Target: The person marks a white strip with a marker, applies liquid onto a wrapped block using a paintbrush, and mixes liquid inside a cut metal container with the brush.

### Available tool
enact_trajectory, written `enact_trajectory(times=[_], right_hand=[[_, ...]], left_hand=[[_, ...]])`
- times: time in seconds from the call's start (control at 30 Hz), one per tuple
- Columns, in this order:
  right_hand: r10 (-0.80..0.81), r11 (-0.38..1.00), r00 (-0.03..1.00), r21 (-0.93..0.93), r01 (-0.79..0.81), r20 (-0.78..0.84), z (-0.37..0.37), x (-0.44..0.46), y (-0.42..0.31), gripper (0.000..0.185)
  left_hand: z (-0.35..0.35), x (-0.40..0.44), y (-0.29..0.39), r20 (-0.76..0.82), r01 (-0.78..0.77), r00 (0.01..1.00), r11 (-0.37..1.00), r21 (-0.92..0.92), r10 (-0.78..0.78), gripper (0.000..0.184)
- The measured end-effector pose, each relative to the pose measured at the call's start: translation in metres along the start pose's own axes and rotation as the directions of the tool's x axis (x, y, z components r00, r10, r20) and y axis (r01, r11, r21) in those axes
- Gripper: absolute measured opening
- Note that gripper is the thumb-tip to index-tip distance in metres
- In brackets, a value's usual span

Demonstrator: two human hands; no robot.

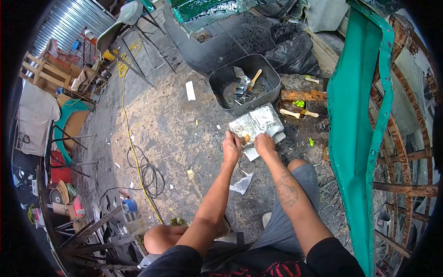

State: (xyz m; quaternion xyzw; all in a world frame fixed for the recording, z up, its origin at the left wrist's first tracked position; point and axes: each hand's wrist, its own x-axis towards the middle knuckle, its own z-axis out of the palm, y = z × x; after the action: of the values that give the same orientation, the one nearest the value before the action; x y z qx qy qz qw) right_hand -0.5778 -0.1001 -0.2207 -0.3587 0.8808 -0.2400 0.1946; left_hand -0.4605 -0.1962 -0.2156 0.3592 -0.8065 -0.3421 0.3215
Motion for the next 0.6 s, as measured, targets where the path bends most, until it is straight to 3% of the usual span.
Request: enact_trajectory(times=[0.03, 0.13, 0.2, 0.33, 0.4, 0.43, 0.47, 0.53, 0.6], right_hand=[[-0.01, 1.0, 1.0, -0.003, 0.01, 0.017, 0.001, 0.0, -0.002, 0.025], [0.04, 0.999, 0.998, -0.009, -0.039, 0.041, 0.006, 0.003, -0.002, 0.025], [0.031, 0.999, 0.996, -0.039, -0.028, 0.079, 0.001, 0.002, -0.006, 0.026], [0.013, 0.999, 0.998, -0.03, -0.011, 0.064, -0.004, 0.002, -0.007, 0.026], [-0.002, 1.0, 0.999, -0.016, 0.003, 0.043, -0.006, 0.001, -0.008, 0.025], [-0.036, 0.999, 0.999, -0.008, 0.036, 0.016, -0.004, 0.001, -0.007, 0.026], [0.054, 0.998, 0.996, -0.037, -0.051, 0.074, -0.002, 0.004, -0.008, 0.025], [-0.013, 1.0, 1.0, -0.021, 0.013, 0.014, -0.002, 0.0, -0.006, 0.023], [-0.035, 0.999, 0.999, -0.016, 0.035, -0.008, 0.004, 0.003, -0.001, 0.019]], left_hand=[[-0.001, 0.004, -0.002, 0.033, 0.053, 0.998, 0.998, 0.019, -0.053, 0.011], [-0.003, 0.004, 0.026, 0.004, 0.018, 1.0, 1.0, -0.018, -0.018, 0.011], [-0.002, -0.003, 0.016, 0.067, 0.033, 0.997, 0.998, -0.06, -0.029, 0.011], [-0.004, 0.004, -0.007, 0.015, 0.119, 0.993, 0.992, -0.042, -0.119, 0.011], [-0.002, 0.001, -0.001, 0.027, 0.047, 0.999, 0.999, -0.023, -0.046, 0.011], [0.003, -0.007, -0.014, 0.051, 0.087, 0.995, 0.995, -0.056, -0.084, 0.011], [0.014, -0.009, -0.029, 0.076, 0.125, 0.99, 0.987, -0.098, -0.118, 0.01], [-0.005, -0.004, -0.007, 0.103, 0.205, 0.975, 0.975, -0.086, -0.196, 0.011], [-0.004, 0.0, -0.001, -0.047, 0.115, 0.992, 0.992, 0.043, -0.113, 0.01]])
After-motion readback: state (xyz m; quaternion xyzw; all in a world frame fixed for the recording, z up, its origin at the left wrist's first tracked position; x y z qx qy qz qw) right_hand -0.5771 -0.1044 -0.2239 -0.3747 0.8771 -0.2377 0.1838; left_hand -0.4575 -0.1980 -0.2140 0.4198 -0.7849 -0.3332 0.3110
